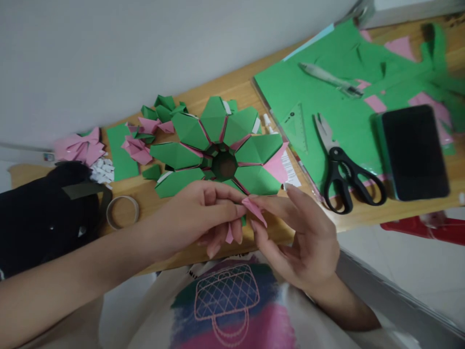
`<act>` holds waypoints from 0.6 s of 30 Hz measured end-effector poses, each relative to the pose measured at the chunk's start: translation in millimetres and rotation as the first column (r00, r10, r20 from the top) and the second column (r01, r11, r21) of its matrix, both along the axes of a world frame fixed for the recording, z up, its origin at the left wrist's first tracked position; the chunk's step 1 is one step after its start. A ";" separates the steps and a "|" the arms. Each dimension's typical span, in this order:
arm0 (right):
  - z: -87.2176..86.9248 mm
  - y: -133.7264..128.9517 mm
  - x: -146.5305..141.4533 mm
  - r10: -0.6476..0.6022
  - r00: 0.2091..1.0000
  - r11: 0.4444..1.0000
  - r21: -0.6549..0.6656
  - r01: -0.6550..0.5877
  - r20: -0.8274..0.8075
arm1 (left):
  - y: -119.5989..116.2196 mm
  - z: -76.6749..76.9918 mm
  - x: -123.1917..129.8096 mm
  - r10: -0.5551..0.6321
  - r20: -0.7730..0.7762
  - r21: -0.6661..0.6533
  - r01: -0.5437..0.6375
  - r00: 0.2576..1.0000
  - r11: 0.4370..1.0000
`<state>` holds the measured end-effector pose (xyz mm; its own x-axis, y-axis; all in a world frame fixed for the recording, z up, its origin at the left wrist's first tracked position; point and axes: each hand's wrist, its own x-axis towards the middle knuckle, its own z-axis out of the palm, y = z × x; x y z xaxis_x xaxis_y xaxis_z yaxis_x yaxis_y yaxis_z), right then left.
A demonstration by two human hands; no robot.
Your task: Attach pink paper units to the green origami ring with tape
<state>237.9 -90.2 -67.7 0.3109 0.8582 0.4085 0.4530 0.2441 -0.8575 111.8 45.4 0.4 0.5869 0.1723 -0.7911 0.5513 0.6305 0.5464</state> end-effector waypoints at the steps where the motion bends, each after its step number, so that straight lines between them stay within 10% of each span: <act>1: 0.5 0.0 0.9 0.007 1.000 1.000 -0.008 -0.007 0.015 | 0.2 0.2 0.5 0.001 -0.003 -0.005 -0.001 1.000 1.000; 18: 5.4 0.5 2.1 -0.017 1.000 1.000 -0.023 0.017 0.011 | -0.6 -2.6 5.2 0.000 0.036 -0.003 0.000 0.999 1.000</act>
